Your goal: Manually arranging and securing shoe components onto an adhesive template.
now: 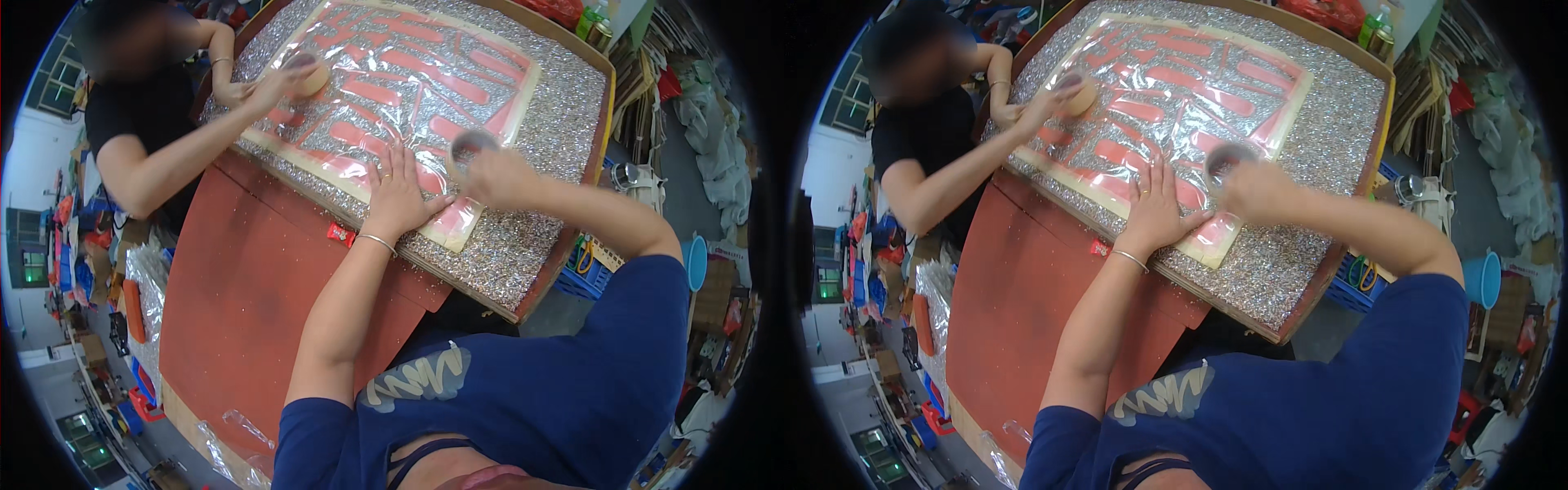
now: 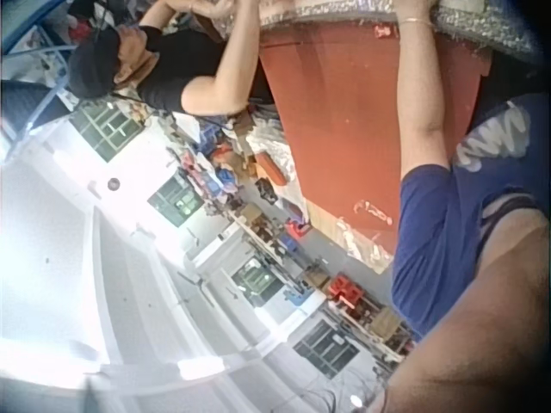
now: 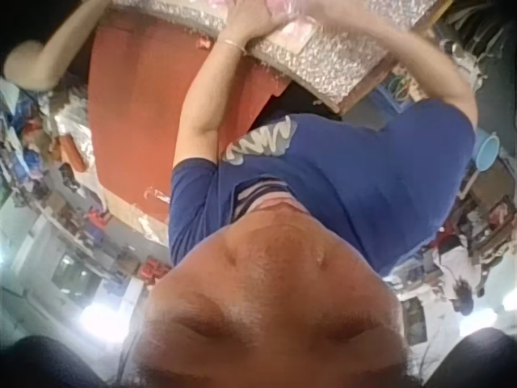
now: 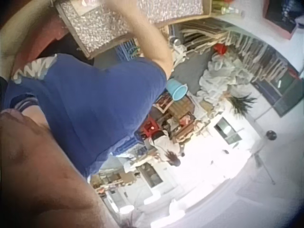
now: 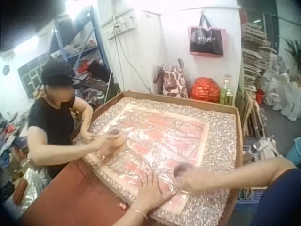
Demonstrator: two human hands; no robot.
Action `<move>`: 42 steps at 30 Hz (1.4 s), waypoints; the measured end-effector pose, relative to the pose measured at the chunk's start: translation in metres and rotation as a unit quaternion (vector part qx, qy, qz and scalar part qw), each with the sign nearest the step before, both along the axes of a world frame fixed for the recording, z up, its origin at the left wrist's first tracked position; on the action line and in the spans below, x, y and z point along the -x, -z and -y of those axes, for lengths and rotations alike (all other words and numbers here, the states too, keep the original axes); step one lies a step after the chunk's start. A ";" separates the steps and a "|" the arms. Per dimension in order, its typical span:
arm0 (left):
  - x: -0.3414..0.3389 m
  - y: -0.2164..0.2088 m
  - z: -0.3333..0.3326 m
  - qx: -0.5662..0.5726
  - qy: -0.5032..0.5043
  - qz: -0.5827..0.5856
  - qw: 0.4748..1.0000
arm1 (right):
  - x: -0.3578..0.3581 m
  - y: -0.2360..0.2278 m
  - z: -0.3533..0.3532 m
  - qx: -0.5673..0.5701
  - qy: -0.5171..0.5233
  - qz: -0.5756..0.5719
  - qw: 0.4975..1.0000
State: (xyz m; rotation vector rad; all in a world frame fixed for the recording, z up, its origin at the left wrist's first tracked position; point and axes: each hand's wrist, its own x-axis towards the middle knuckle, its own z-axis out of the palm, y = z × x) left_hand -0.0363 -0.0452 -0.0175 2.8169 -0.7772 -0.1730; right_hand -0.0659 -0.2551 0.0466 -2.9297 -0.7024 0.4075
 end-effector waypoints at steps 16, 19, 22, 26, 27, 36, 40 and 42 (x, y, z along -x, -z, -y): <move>-0.082 -0.010 -0.072 0.111 -0.051 -0.067 0.990 | -0.085 0.028 -0.087 -0.089 -0.061 0.167 0.980; -0.086 -0.016 -0.077 0.041 -0.125 -0.135 0.982 | -0.029 0.025 -0.072 -0.112 -0.132 0.165 0.971; -0.081 -0.015 -0.079 0.063 -0.104 -0.125 0.985 | 0.006 0.028 -0.049 -0.045 -0.144 0.104 0.983; -0.085 -0.010 -0.085 0.136 -0.073 -0.128 0.980 | -0.056 0.032 -0.099 -0.093 -0.097 0.185 0.974; -0.084 -0.013 -0.083 0.184 -0.080 -0.140 0.970 | -0.077 0.033 -0.115 -0.106 -0.058 0.141 0.983; -0.074 0.005 -0.067 0.055 -0.099 -0.033 0.993 | -0.010 0.027 -0.061 -0.112 -0.110 0.165 0.974; -0.076 0.005 -0.058 -0.016 -0.043 -0.008 0.999 | -0.059 0.020 -0.019 -0.053 0.106 0.136 0.984; -0.076 0.007 -0.057 -0.026 -0.065 -0.033 0.997 | -0.061 0.024 -0.020 -0.053 0.095 0.124 0.986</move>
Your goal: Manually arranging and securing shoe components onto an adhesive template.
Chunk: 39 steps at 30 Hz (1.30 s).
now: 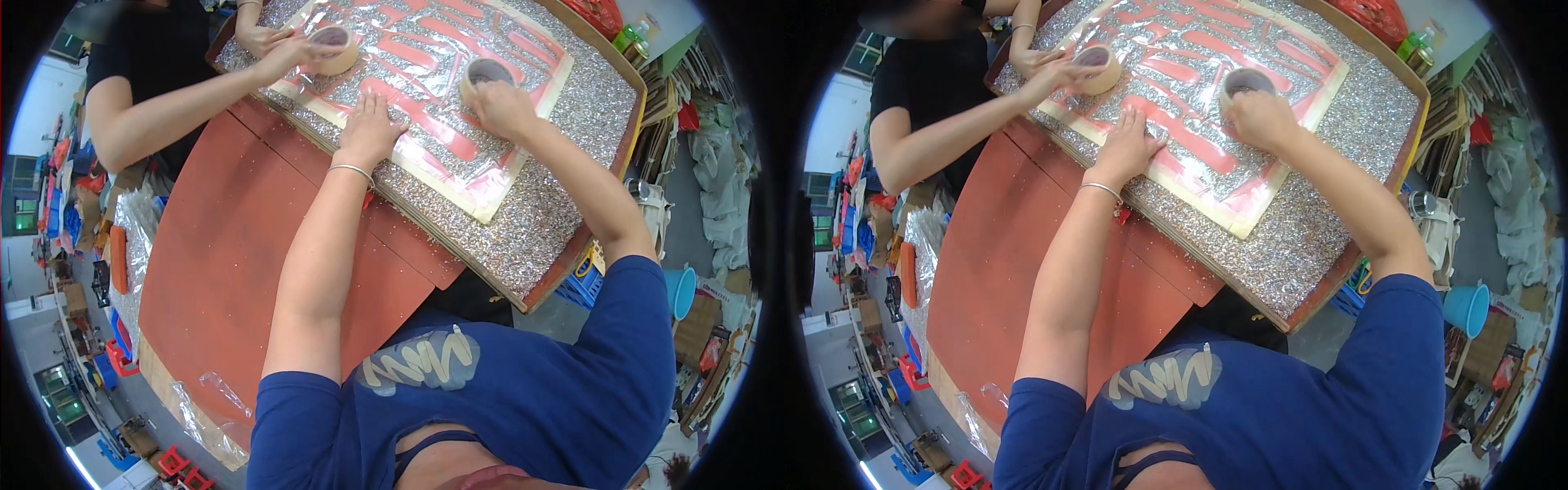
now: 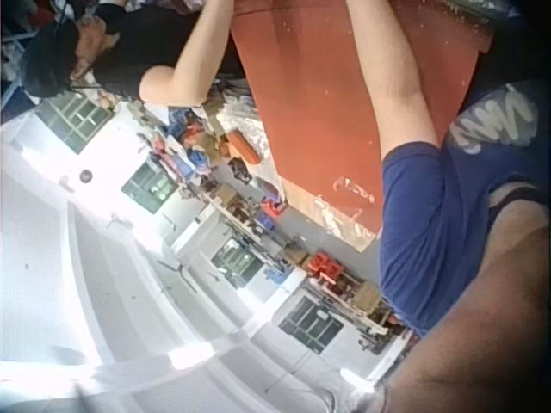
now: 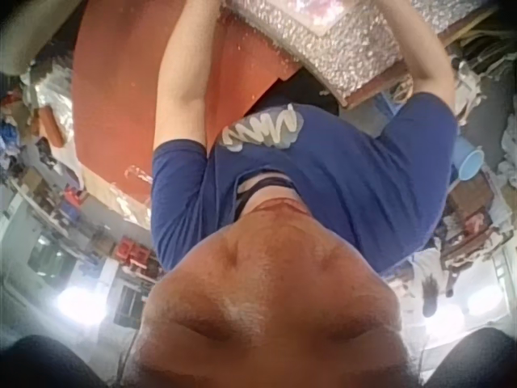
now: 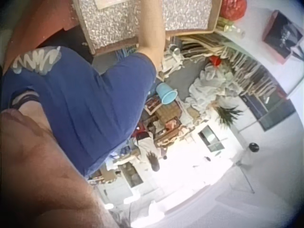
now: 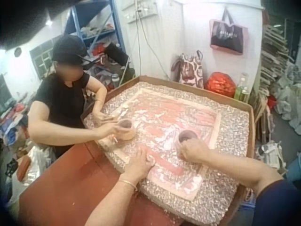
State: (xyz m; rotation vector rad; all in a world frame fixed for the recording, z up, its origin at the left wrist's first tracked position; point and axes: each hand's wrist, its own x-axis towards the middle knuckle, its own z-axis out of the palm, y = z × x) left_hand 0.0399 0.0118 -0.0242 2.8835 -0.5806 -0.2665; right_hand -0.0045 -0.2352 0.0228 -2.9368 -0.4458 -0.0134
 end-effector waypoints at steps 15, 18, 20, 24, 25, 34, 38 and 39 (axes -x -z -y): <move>0.006 -0.001 -0.005 -0.020 -0.031 0.009 0.999 | 0.056 0.001 -0.040 0.064 -0.057 -0.086 0.993; 0.009 -0.003 -0.014 -0.011 -0.019 0.020 1.000 | 0.040 -0.008 -0.017 0.055 -0.120 -0.022 0.991; 0.008 -0.003 -0.013 -0.002 -0.003 0.033 0.999 | -0.029 0.014 0.043 0.063 0.084 -0.057 0.993; 0.007 -0.001 0.013 0.071 0.061 0.100 0.991 | -0.088 0.034 0.157 -0.050 0.181 -0.029 0.982; 0.011 0.003 0.011 0.090 0.074 0.101 0.988 | -0.098 0.040 0.142 -0.197 0.222 -0.052 0.953; 0.064 -0.022 0.064 0.065 0.099 -0.058 0.991 | -0.058 0.021 0.092 0.005 0.072 0.015 0.997; 0.069 -0.038 0.067 0.029 0.099 -0.052 0.993 | -0.074 0.030 0.064 0.016 0.089 0.050 0.995; 0.068 -0.033 0.071 0.035 0.116 -0.055 0.991 | -0.069 0.026 0.071 0.024 0.106 0.047 0.993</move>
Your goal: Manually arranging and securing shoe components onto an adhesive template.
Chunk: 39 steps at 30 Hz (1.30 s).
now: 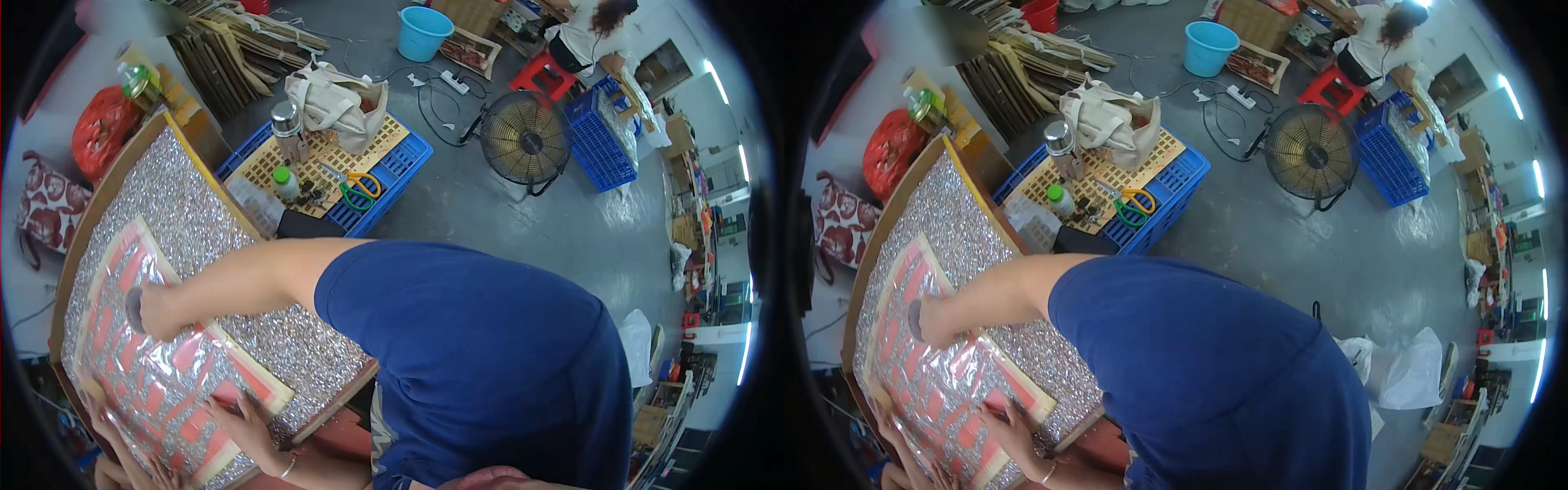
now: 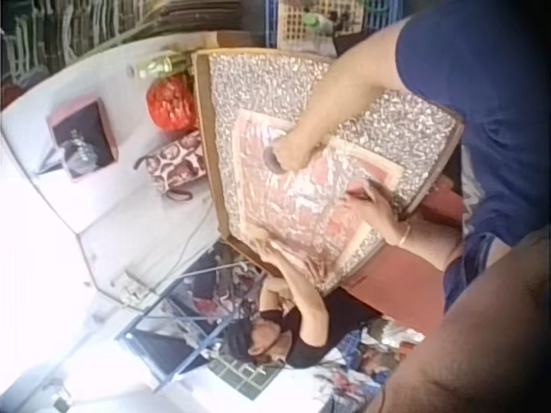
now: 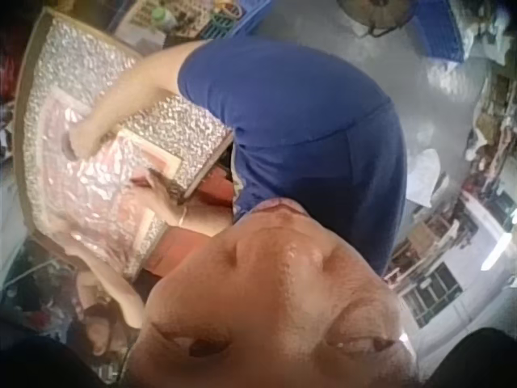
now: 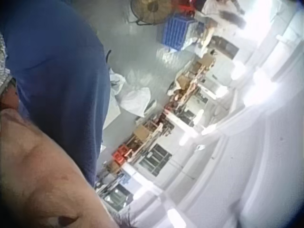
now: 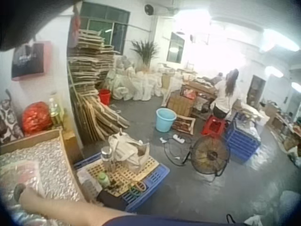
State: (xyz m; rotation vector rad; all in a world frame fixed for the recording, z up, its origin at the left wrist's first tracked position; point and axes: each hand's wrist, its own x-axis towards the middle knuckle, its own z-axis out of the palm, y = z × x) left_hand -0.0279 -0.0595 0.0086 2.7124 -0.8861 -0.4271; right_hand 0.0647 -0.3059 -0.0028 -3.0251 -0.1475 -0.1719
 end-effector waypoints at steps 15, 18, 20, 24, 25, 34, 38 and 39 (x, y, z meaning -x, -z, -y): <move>-0.005 0.005 -0.002 0.019 -0.034 -0.044 0.998 | 0.023 -0.014 -0.004 0.002 -0.014 0.066 0.998; 0.001 0.004 -0.008 -0.001 -0.006 -0.004 1.000 | 0.060 -0.044 -0.029 0.002 0.008 0.101 0.995; 0.001 0.007 -0.011 -0.010 0.018 0.028 0.999 | 0.089 -0.055 -0.039 0.040 0.014 0.194 0.980; -0.008 0.022 -0.020 0.013 0.066 0.068 0.995 | 0.183 -0.045 -0.050 0.105 0.009 0.181 0.978; -0.014 0.030 -0.026 0.024 0.068 0.058 0.996 | 0.207 -0.051 -0.059 0.128 0.002 0.105 0.986; -0.004 0.016 -0.023 -0.011 0.073 0.102 0.992 | 0.362 0.026 -0.107 0.061 -0.022 0.098 0.993; 0.002 0.017 -0.015 -0.038 0.077 0.106 0.991 | 0.375 0.036 -0.114 0.050 0.004 0.166 0.985; -0.008 0.027 -0.019 -0.032 0.090 0.134 0.986 | 0.375 0.041 -0.115 0.047 0.000 0.168 0.985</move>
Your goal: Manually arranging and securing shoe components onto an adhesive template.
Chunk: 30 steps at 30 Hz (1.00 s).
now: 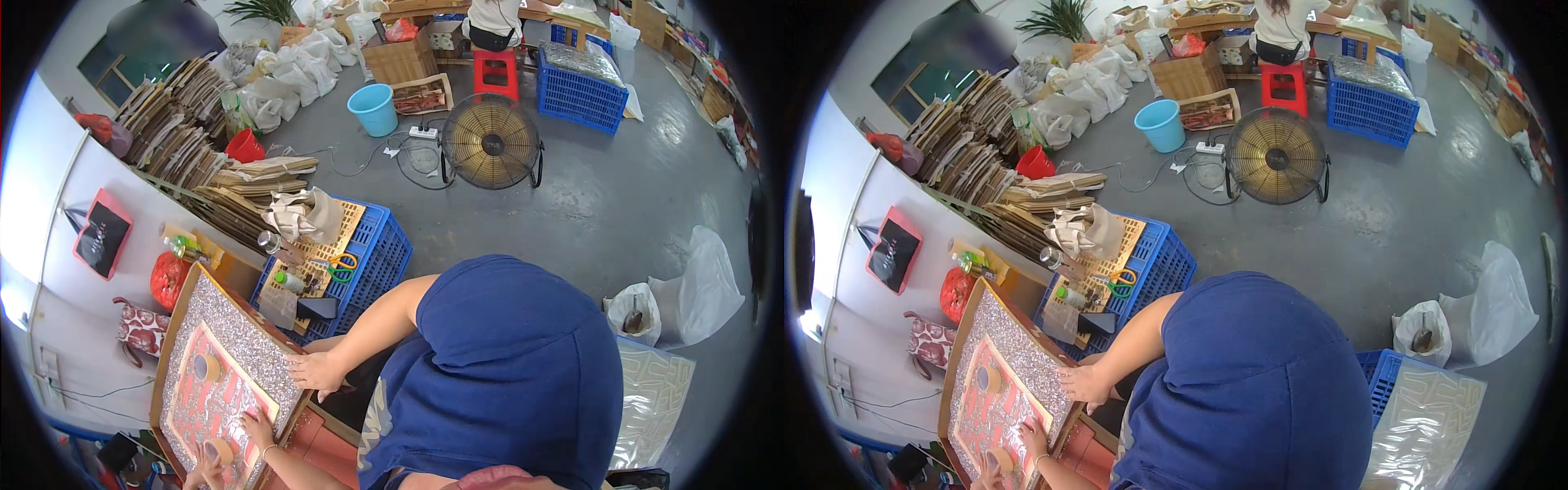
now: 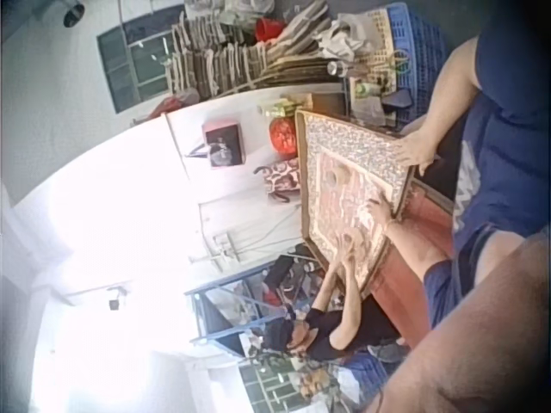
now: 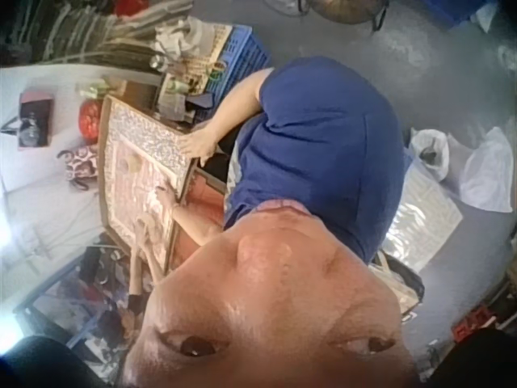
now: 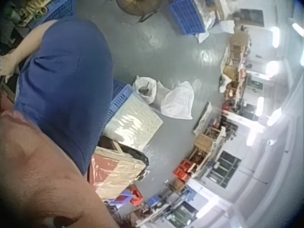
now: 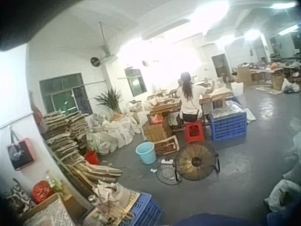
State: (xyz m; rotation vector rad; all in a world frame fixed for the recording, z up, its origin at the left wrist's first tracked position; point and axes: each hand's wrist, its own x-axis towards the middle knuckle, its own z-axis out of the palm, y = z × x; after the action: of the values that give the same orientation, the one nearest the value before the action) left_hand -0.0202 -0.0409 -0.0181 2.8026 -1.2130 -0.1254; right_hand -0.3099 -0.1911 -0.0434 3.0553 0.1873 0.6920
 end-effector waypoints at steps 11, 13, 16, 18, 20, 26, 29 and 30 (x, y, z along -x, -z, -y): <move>0.024 0.005 0.021 0.133 -0.048 -0.080 0.987 | -0.064 -0.066 0.042 -0.113 -0.015 -0.350 0.930; 0.025 -0.001 0.020 0.156 -0.050 -0.044 0.986 | -0.123 -0.063 0.067 -0.173 0.035 -0.239 0.955; 0.004 0.000 0.013 0.098 -0.067 -0.003 0.993 | -0.219 -0.091 0.087 -0.084 0.067 -0.113 0.988; 0.013 -0.004 0.002 0.107 -0.080 -0.026 0.991 | -0.273 -0.075 0.097 -0.076 0.082 -0.062 0.992; 0.008 0.015 -0.012 0.123 -0.081 -0.012 0.989 | -0.319 -0.070 0.093 -0.064 0.051 -0.046 0.996; 0.028 -0.002 -0.005 0.097 -0.113 -0.036 0.988 | -0.376 -0.049 0.103 -0.029 0.080 -0.120 0.989; 0.026 0.005 -0.011 0.115 -0.088 -0.050 0.988 | -0.362 -0.057 0.046 -0.096 -0.201 -0.111 0.969; 0.025 0.008 -0.011 0.132 -0.063 -0.038 0.988 | -0.353 -0.057 0.021 -0.066 -0.298 -0.043 0.951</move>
State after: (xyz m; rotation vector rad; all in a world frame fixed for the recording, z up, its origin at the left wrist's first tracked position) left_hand -0.0453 -0.0299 -0.0266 2.6082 -0.9546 -0.0569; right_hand 0.0436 -0.2125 0.0136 3.1526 1.1414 0.5908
